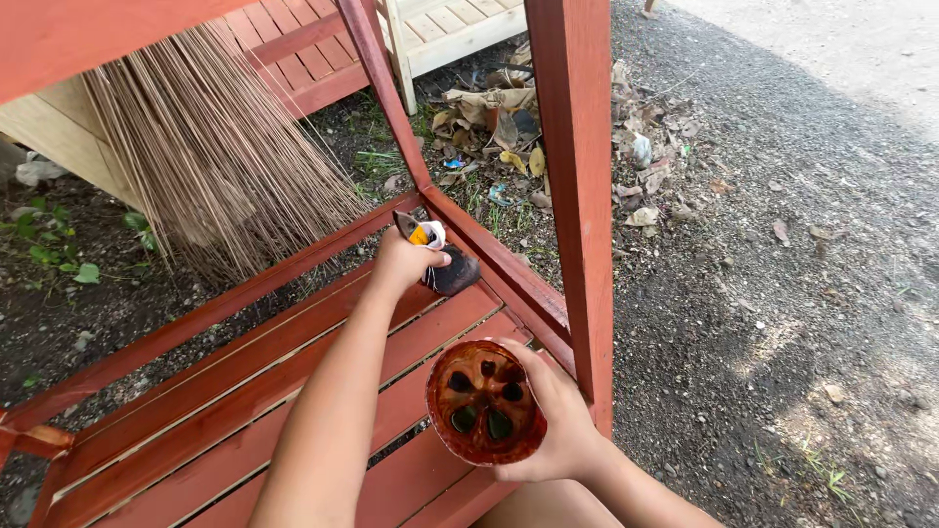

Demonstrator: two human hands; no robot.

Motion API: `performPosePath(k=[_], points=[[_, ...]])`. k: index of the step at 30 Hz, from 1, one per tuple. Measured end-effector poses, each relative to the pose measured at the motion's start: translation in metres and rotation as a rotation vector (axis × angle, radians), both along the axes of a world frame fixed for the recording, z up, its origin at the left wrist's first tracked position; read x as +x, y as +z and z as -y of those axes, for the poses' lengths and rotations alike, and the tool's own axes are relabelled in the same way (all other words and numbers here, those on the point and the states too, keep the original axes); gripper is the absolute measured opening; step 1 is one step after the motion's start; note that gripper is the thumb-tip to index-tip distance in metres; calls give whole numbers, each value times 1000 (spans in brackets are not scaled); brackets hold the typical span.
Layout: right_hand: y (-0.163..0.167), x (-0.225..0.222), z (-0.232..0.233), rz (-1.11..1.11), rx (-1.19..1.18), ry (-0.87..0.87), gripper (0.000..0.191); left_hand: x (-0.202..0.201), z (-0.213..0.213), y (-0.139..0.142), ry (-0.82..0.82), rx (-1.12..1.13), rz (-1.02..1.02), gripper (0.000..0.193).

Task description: The person applies reddish-brown stain to a wooden chair using a brush, dipping the brush into stain held in a coconut shell. They first brush the upper rails and slats while standing, reposition the chair, then sit and brush the seat slats and frame edges, working the stain into the wood surfaces.

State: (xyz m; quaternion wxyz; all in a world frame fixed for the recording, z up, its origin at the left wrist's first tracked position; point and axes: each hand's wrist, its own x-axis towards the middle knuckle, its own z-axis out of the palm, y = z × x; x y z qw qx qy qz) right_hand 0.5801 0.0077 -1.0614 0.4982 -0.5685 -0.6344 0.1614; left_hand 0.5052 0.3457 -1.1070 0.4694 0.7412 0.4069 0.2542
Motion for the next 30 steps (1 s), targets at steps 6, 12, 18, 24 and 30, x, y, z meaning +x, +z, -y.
performPosePath(k=[6, 12, 18, 24, 30], points=[[-1, -1, -2, -188, -28, -20, 115, -35, -9, 24, -96, -102, -211, 33], [0, -3, -5, -9, 42, -21, 115, -21, 12, 23, 42, 55, -132, 40], [4, -5, -6, 4, 49, -58, 118, 14, 32, 12, 246, 52, -102, 29], [20, -11, -6, -72, -31, -111, 107, 22, 36, 20, 319, 163, -158, 21], [29, -10, -6, -219, -94, -86, 103, -24, 24, 23, 300, 102, -244, 34]])
